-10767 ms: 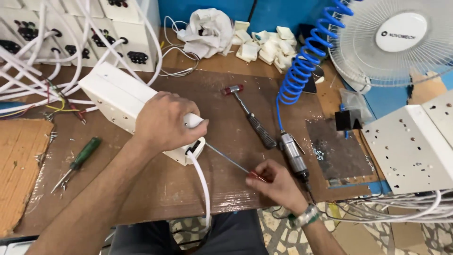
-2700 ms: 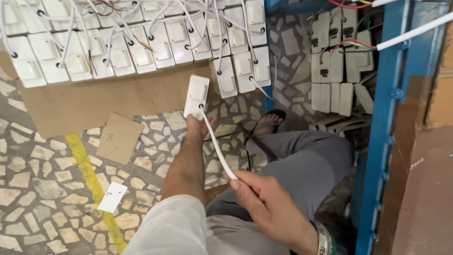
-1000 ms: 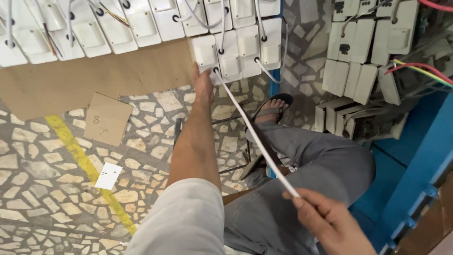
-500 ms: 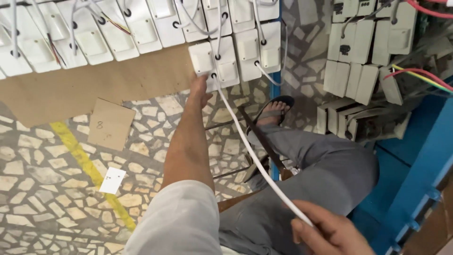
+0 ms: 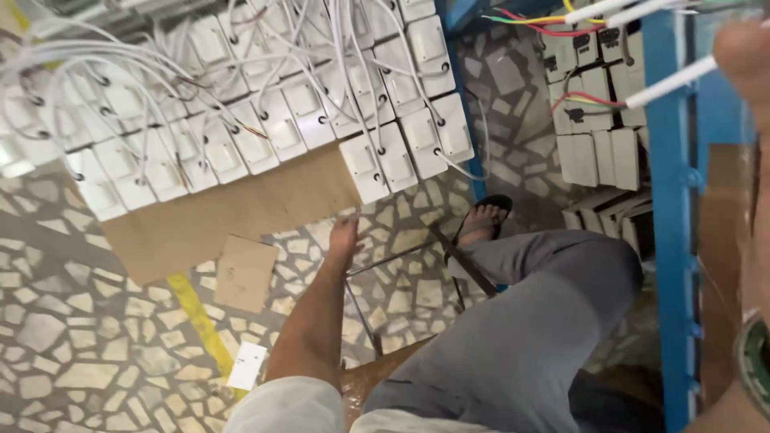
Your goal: The person assembles a white power strip enclosure at a workbench. They drive screws with a pneumatic screwdriver, use a red-handled screwdriver to pry open and adjust the enclosure, thread a white cable through the housing opening, press the halves together, and continue screwing the unit closed.
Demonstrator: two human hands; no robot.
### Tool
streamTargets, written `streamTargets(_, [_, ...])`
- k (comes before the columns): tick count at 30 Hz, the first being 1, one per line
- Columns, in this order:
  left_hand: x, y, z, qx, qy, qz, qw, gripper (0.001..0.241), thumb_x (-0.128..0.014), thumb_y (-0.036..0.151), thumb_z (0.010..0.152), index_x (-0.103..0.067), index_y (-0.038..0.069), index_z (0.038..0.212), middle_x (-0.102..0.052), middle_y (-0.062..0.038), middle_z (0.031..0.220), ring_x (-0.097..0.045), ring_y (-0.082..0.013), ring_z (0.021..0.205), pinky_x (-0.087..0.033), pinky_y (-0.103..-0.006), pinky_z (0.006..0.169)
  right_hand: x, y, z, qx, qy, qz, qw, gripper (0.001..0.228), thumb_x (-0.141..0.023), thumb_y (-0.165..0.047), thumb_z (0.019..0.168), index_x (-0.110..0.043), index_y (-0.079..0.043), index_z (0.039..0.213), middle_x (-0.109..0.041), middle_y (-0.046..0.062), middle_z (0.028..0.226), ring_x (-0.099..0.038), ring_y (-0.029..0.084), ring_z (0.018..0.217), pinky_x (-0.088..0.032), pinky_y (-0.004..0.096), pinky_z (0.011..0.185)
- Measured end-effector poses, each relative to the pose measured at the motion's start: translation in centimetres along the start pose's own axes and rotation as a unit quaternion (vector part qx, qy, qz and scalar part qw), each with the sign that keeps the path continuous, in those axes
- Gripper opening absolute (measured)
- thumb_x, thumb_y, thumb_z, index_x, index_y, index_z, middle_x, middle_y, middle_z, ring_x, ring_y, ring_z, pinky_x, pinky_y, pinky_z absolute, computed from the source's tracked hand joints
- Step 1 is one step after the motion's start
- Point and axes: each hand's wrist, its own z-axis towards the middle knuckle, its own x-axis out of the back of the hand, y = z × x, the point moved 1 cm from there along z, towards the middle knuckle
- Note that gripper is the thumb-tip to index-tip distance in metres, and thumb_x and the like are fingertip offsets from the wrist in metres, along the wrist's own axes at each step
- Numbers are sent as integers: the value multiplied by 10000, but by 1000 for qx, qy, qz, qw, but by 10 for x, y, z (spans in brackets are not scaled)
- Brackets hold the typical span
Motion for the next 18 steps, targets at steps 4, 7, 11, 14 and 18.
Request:
streamTargets(4, [11, -5, -18, -46, -41, 60, 996, 401, -589, 306, 919, -674, -15, 1144, -691, -161, 970, -663, -260, 762, -539, -354, 588, 2, 26, -29, 50, 107, 155, 981, 329, -504, -42, 985, -594, -42, 1302, -673, 169, 1028, -655, 277, 859, -562, 388, 777])
streamTargets(7, [8, 9, -35, -99, -29, 210, 972, 422, -596, 324, 897, -712, -30, 1097, -728, -158, 926, -677, -265, 788, -551, -361, 701, -5, 51, -49, 87, 168, 266, 945, 333, -438, -1, 1030, -541, 71, 1338, -632, 233, 1151, -636, 326, 962, -554, 426, 881])
streamTargets(11, [-25, 49, -78, -203, -62, 393, 895, 483, -576, 448, 891, -789, 38, 1035, -753, -85, 810, -704, -266, 889, -551, -368, 867, -46, 199, -75, 61, 223, 470, 852, 330, -415, -1, 1086, -500, 145, 1370, -586, 310, 1232, -608, 402, 1054, -530, 488, 935])
streamTargets(14, [-53, 78, -116, -217, -132, 428, 868, 514, -553, 377, 967, -664, 0, 1298, -712, -150, 1232, -683, -254, 1073, -560, -375, 940, -84, 309, -102, 50, 275, 498, 821, 322, -454, -8, 1075, -535, 179, 1324, -622, 305, 1170, -629, 389, 908, -528, 455, 779])
streamTargets(18, [-102, 109, -170, -360, -192, 545, 733, 465, -571, 406, 949, -745, 37, 1174, -777, -133, 1037, -727, -268, 921, -581, -396, 829, -82, 339, -142, -21, 432, 430, 793, 308, -594, -30, 985, -667, 128, 1238, -758, 265, 1003, -724, 320, 788, -585, 373, 722])
